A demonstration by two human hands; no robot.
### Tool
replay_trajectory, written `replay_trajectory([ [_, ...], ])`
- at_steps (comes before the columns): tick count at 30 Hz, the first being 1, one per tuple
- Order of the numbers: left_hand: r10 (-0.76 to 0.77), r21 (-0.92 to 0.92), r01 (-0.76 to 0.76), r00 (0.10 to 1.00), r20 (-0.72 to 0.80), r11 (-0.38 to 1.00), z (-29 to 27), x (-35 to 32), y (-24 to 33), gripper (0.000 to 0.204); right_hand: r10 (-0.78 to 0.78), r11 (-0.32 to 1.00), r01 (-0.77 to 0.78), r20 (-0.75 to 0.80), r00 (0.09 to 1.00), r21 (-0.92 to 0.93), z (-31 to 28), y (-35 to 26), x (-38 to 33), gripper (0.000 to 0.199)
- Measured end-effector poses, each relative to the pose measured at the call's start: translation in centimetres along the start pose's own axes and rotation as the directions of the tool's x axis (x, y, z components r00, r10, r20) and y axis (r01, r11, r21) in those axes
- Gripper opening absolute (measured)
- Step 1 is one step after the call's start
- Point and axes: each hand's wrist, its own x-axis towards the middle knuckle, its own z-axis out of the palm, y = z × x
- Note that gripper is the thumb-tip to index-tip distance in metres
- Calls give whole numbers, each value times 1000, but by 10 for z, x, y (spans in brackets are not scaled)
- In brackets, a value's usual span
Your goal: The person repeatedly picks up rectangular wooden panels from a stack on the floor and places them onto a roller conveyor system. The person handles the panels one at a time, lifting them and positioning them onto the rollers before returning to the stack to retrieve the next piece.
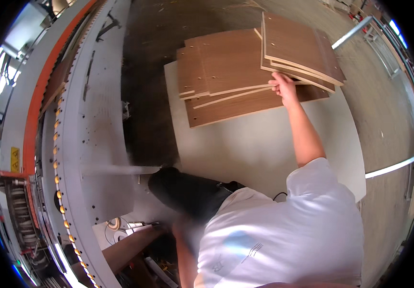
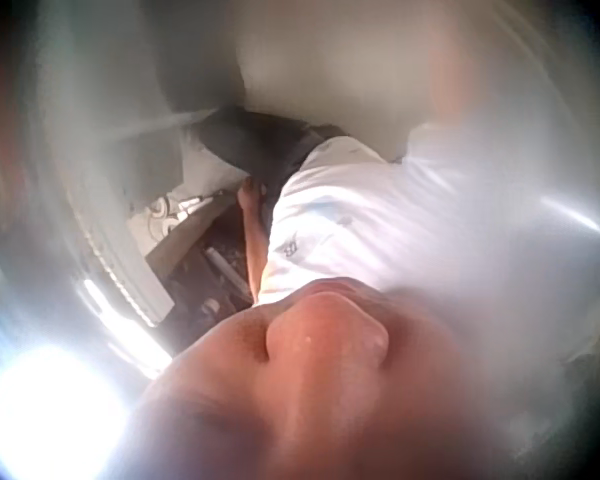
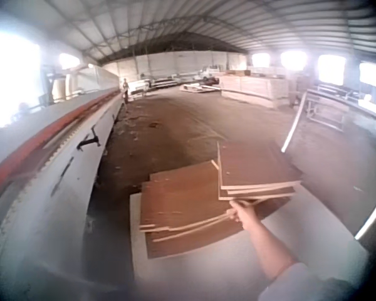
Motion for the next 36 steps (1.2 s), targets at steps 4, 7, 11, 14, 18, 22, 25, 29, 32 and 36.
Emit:
replay_trajectory([
  [4, -163, 139, 157, 986, 34, 978, 0, -2, -10, 31, -312, 879, 448, -514, 799, 164, -84, 12, -9, 26],
  [7, -137, 76, 135, 990, 24, 988, 1, -5, -24, 32, -494, 839, 477, -732, 469, -260, -181, 6, 0, 36],
  [11, -193, -88, 195, 981, 31, 977, 3, 0, -19, 33, -274, 945, 308, -788, 552, -112, -251, -34, 24, 71],
  [14, -265, 98, 260, 963, 46, 961, 5, 3, -27, 33, 42, 967, 111, -576, 816, 228, -235, -53, 27, 103],
  [18, -156, 18, 156, 986, 62, 988, 8, 19, -2, 34, 103, 983, -20, -456, 884, 182, -309, -28, 61, 120],
  [22, -208, 76, 205, 978, 34, 976, 11, 0, -12, 35, 177, 955, -63, -385, 906, 289, -219, -34, 12, 114],
  [25, -201, 59, 199, 979, 32, 978, 13, -3, -22, 34, 221, 912, -70, -340, 914, 405, -182, -18, -9, 101],
  [29, -221, 79, 215, 973, 74, 973, 3, 5, -12, 37, 184, 837, 54, -373, 909, 544, -87, -17, -51, 75],
  [32, -179, 30, 177, 982, 60, 984, 5, 12, -14, 39, 72, 754, 141, -294, 953, 642, -60, 11, -49, 74],
  [36, -232, -71, 234, 972, 29, 970, 27, 7, -79, 39, 127, 889, -15, -214, 969, 458, -25, 3, -77, 80],
])
